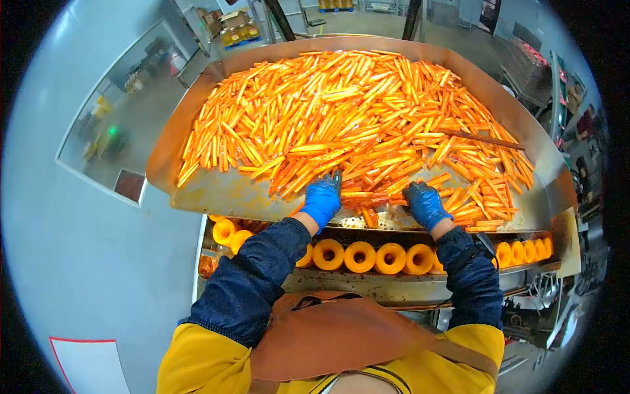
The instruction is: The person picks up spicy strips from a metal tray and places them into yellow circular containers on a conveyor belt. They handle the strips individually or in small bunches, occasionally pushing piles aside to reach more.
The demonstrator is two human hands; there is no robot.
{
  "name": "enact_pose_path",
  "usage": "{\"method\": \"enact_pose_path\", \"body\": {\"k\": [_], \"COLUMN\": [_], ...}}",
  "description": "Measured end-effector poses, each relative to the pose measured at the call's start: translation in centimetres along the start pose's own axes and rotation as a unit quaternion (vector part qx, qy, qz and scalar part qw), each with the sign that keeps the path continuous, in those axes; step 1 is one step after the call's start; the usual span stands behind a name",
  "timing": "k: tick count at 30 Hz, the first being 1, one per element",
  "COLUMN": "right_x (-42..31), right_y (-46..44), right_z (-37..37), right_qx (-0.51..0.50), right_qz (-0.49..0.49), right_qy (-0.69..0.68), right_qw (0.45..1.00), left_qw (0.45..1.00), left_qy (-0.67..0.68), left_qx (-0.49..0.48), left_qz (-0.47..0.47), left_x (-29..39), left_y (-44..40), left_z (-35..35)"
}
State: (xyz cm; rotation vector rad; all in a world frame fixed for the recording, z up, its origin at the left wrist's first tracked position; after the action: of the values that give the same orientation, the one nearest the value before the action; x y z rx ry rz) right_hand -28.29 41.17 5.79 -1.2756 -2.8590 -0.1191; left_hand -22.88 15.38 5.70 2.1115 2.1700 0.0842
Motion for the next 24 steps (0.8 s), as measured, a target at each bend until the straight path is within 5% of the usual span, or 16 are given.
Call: {"method": "enact_pose_path", "body": {"k": [2, 4, 7, 9, 11, 13, 15, 17, 20, 21, 24], "right_x": [0.2, 1.7, 3.8, 4.8, 4.7, 4.1, 4.2, 3.6, 2.0, 1.3, -1.8], "right_y": [0.1, 0.5, 1.0, 1.1, 1.5, 1.8, 1.6, 2.4, 3.4, 3.8, 5.9], "right_z": [-0.5, -0.3, -0.6, 0.9, 0.6, -0.5, -1.0, -1.3, -2.1, -2.0, -2.2], "right_qx": [-0.016, 0.097, 0.004, 0.063, 0.12, 0.159, 0.212, 0.269, 0.342, 0.342, 0.385], "right_qz": [0.003, 0.083, 0.149, 0.133, 0.118, 0.156, 0.155, 0.151, 0.214, 0.222, 0.24], "right_qy": [-0.021, -0.131, -0.188, -0.177, -0.166, -0.164, -0.147, -0.126, -0.5, -0.493, -0.702], "right_qw": [1.0, 0.983, 0.971, 0.973, 0.972, 0.961, 0.954, 0.943, 0.766, 0.769, 0.548], "left_qw": [0.999, 0.996, 0.978, 0.978, 0.934, 0.982, 0.985, 0.994, 0.997, 0.998, 0.994], "left_qy": [0.035, 0.071, 0.172, 0.177, 0.27, 0.174, 0.144, 0.103, 0.06, 0.053, 0.031], "left_qx": [-0.027, -0.058, -0.121, -0.102, -0.233, -0.078, -0.097, 0.047, 0.037, 0.031, 0.084], "left_qz": [0.008, 0.014, 0.009, 0.032, -0.03, 0.01, -0.024, -0.008, 0.007, 0.014, 0.061], "left_x": [-0.9, -2.0, -4.5, -6.3, -6.8, -7.4, -6.9, -6.3, -3.9, -3.1, -3.1], "left_y": [0.1, 0.6, 1.0, 0.5, 0.6, 0.8, 1.1, 1.2, 1.1, 1.3, -1.5], "left_z": [-0.2, -0.3, -1.6, 0.3, -0.7, 0.4, 0.4, -0.1, -0.4, -0.8, 3.6]}}
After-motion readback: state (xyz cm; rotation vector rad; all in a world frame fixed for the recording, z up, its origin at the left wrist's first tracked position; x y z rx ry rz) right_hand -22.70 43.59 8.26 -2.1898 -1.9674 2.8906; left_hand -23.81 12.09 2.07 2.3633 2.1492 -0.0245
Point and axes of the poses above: each hand's wrist, its own y-axis away from the middle knuckle, its own z-axis out of the palm, x = y × z, the point moved 2 cm from there along -y, towards the middle knuckle, and after that the axes turned 5 degrees about -x, right-handed, at the moved point
